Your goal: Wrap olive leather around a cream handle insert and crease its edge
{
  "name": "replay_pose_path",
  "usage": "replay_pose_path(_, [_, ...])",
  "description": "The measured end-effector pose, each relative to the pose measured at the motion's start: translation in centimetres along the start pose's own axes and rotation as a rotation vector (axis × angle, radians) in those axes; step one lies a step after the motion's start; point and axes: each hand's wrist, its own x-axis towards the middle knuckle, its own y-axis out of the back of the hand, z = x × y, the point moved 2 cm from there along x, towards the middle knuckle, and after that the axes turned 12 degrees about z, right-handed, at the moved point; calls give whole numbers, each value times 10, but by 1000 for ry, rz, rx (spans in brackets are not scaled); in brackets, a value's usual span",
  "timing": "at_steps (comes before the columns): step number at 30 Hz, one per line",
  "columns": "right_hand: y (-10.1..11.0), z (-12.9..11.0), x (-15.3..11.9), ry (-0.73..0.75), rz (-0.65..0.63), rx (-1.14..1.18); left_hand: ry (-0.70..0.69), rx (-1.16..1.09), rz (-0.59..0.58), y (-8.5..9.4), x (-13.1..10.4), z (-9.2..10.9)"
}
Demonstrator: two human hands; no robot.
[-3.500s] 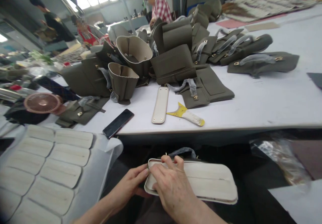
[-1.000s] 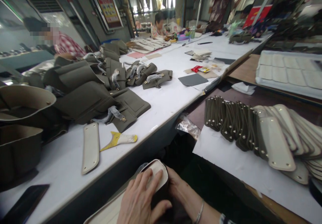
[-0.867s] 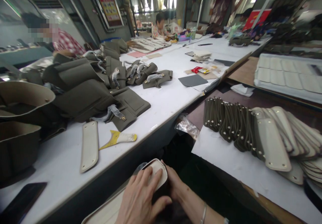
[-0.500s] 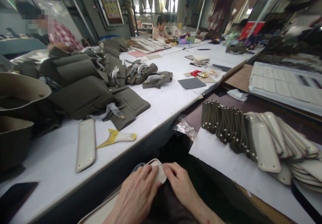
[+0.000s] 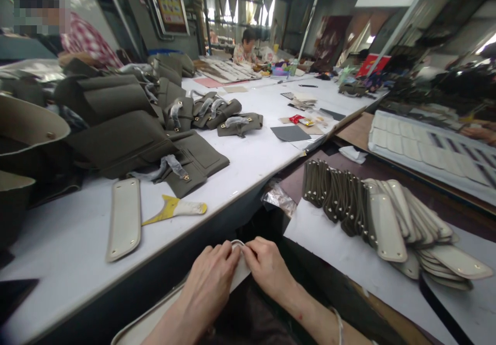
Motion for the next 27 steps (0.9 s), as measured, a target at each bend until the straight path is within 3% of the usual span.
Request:
replay_pose_path(4, [1,5,-17,-315,5,180,-42,-32,39,8,11,-10])
replay_pose_path(7, [-2,4,-23,-402,45,232,-88,-112,57,13,25,-18])
replay_pose_path(13, [-7,-5,-28,-314,156,201,-128,-244,80,9,41,-27])
replay_pose_path(17, [-8,-9,-28,-268,190,209,-58,-345,31,-1,44,-33])
replay_pose_path(27, [-6,-11,-20,-183,188,99,37,-599,-214,-34,55,-57])
